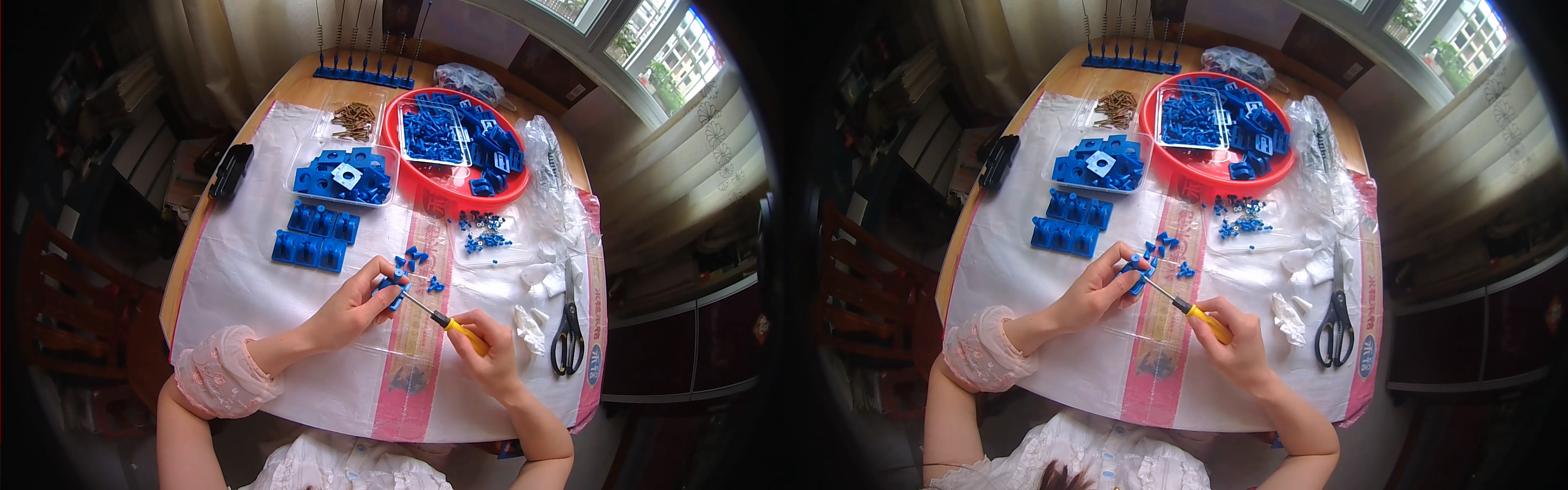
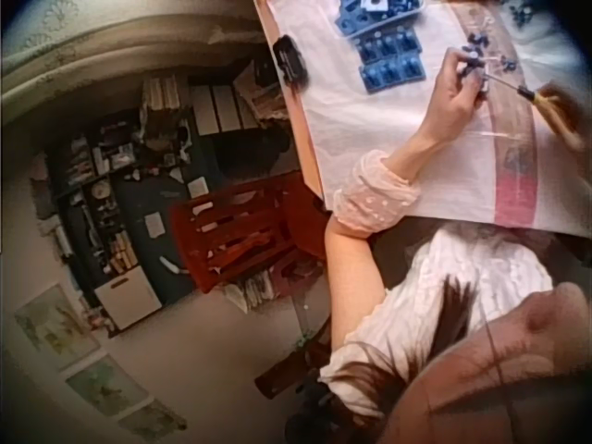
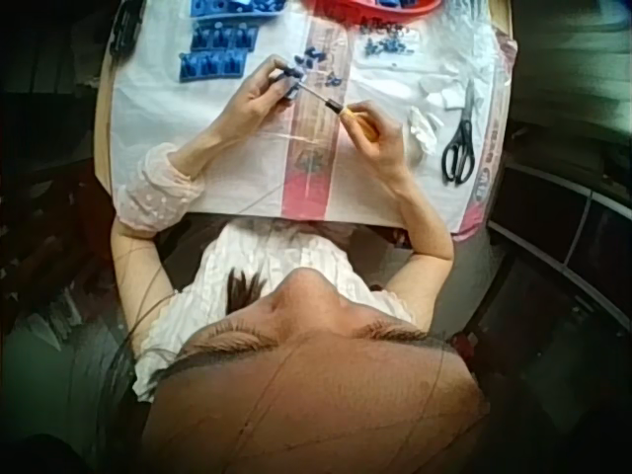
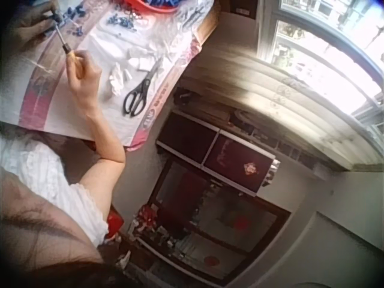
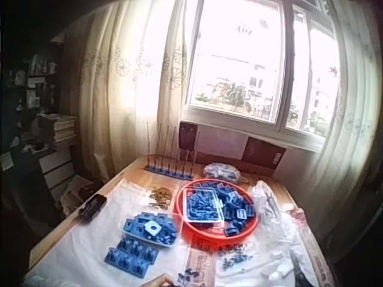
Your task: The recorder is using a screwdriver to assemble various blue plastic components at a table.
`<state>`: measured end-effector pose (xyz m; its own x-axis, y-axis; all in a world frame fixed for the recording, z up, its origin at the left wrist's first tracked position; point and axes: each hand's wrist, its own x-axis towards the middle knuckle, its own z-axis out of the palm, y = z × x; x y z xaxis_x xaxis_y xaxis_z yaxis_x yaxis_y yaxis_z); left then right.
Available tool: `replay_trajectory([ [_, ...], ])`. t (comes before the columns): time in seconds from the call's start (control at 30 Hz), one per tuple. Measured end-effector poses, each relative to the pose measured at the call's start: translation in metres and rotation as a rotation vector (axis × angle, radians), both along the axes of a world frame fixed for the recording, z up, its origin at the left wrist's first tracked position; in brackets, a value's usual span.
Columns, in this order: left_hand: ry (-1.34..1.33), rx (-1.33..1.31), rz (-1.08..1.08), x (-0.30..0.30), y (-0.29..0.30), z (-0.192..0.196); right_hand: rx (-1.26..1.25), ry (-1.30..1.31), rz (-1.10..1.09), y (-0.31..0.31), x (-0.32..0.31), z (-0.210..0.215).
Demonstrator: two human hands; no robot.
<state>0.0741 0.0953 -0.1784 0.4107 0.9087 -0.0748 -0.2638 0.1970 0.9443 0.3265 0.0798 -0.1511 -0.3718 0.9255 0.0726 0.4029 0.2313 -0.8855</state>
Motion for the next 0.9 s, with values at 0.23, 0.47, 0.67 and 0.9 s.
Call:
replay_trajectory([
  [0.23, -0.008, 0.01, -0.006, -0.0004, -0.0006, 0.0016, 0.158, -0.117, 0.007, -0.0016, -0.0026, 0.0053],
  [0.47, 0.024, 0.053, -0.006, -0.0017, -0.0016, 0.0044, 0.334, -0.129, 0.019, 0.0004, -0.0014, 0.0012],
  [0.67, 0.015, 0.072, 0.009, -0.0015, -0.0011, 0.0051, 0.311, -0.141, 0.026, -0.0001, -0.0027, 0.0024],
  [0.9, 0.073, 0.018, 0.036, 0.0016, -0.0019, 0.0051, 0.165, -0.093, 0.041, 0.0056, 0.0022, -0.0026],
])
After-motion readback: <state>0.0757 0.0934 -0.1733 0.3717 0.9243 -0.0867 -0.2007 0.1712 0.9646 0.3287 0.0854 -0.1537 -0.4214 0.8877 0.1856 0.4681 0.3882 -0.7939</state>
